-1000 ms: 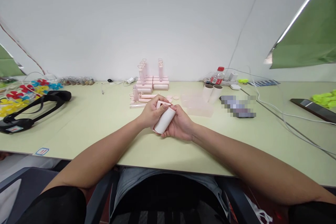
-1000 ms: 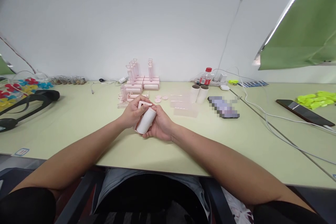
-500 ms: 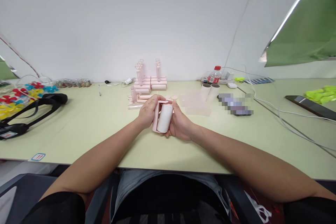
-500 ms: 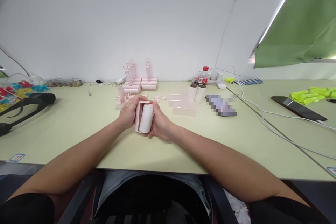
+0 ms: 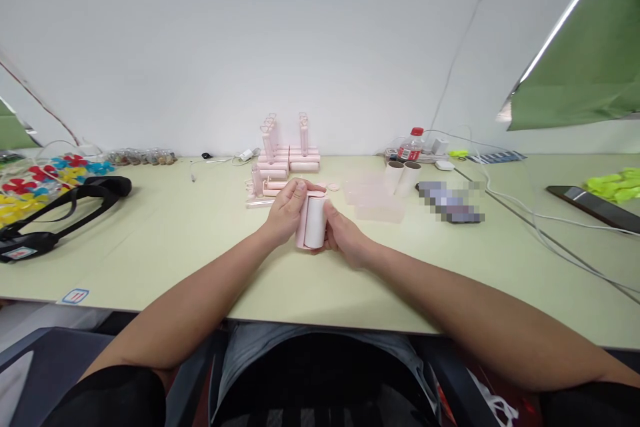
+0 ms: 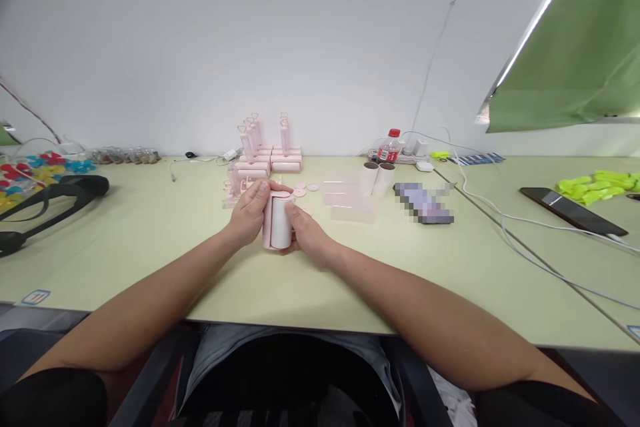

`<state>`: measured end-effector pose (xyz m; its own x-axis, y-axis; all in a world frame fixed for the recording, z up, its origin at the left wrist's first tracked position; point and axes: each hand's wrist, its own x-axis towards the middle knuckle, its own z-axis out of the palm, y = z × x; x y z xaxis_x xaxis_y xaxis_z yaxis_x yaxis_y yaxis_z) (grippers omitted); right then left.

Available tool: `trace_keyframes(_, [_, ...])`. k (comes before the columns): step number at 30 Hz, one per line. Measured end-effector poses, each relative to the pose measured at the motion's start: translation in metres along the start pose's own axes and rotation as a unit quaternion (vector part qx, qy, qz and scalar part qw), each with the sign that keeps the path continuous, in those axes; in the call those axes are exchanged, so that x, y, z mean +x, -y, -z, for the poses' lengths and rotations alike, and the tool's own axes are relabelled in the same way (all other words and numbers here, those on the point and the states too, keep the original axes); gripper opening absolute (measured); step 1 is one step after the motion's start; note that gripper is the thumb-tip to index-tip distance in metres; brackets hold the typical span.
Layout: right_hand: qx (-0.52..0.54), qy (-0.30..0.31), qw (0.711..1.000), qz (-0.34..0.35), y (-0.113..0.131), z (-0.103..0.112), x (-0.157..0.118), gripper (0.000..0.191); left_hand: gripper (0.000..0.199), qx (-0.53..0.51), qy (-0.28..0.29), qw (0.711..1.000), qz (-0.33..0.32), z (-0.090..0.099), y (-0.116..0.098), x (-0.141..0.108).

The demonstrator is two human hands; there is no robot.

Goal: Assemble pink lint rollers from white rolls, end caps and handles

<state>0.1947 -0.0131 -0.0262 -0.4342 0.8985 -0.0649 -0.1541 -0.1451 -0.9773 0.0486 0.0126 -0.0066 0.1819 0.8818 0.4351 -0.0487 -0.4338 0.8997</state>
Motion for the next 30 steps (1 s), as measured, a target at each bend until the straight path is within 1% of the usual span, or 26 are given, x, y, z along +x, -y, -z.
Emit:
trace_keyframes(1, [-0.020,-0.011,1.000,0.015,0.000,0.001,0.000,0.060,0.042,0.004,0.002,1.000,-0.008,0.001,0.001,0.001])
trace_keyframes(4, [-0.050,-0.029,0.998,0.024,-0.001,0.002,0.000,0.057,0.042,0.010,0.030,0.999,-0.010,0.003,0.005,0.004])
trace_keyframes(6, [-0.064,-0.052,0.996,0.039,-0.001,0.004,0.002,0.052,0.044,0.025,0.047,0.999,-0.010,0.006,0.009,0.006])
trace_keyframes(8, [-0.087,-0.083,0.991,0.063,0.000,0.007,0.003,0.049,0.041,0.072,0.053,0.996,-0.024,0.009,0.013,0.008])
trace_keyframes(10, [-0.109,-0.111,0.986,0.064,0.002,0.011,0.004,0.049,0.035,0.126,0.036,0.990,-0.043,0.015,0.017,0.012])
trace_keyframes(12, [-0.124,-0.114,0.985,0.027,0.003,0.014,0.005,0.047,0.028,0.174,-0.013,0.984,-0.043,0.024,0.019,0.018])
trace_keyframes(14, [-0.131,-0.099,0.986,-0.021,0.004,0.016,0.006,0.044,0.020,0.222,-0.087,0.971,-0.028,0.039,0.021,0.027])
trace_keyframes(16, [-0.126,-0.085,0.987,-0.052,0.004,0.017,0.006,0.041,0.016,0.273,-0.169,0.947,-0.019,0.058,0.021,0.036])
trace_keyframes(18, [-0.126,-0.083,0.986,-0.064,0.004,0.018,0.007,0.039,0.017,0.317,-0.243,0.917,-0.014,0.078,0.020,0.044])
trace_keyframes(20, [-0.152,-0.091,0.981,-0.073,0.006,0.019,0.008,0.041,0.020,0.358,-0.287,0.888,0.003,0.096,0.021,0.050])
trace_keyframes(22, [-0.191,-0.099,0.973,-0.081,0.009,0.020,0.008,0.046,0.022,0.399,-0.297,0.867,0.031,0.109,0.022,0.053])
trace_keyframes(24, [-0.215,-0.100,0.968,-0.086,0.013,0.022,0.008,0.053,0.023,0.439,-0.286,0.849,0.064,0.115,0.023,0.053])
trace_keyframes(25, [-0.218,-0.098,0.967,-0.087,0.014,0.023,0.008,0.055,0.023,0.463,-0.266,0.841,0.086,0.117,0.022,0.053])
trace_keyframes(26, [-0.215,-0.095,0.968,-0.089,0.014,0.024,0.008,0.056,0.022,0.486,-0.233,0.835,0.110,0.117,0.021,0.052])
trace_keyframes(28, [-0.197,-0.089,0.972,-0.090,0.014,0.026,0.010,0.056,0.017,0.519,-0.139,0.829,0.155,0.114,0.017,0.049])
trace_keyframes(30, [-0.169,-0.086,0.978,-0.086,0.012,0.027,0.011,0.055,0.014,0.529,-0.048,0.829,0.178,0.108,0.013,0.045])
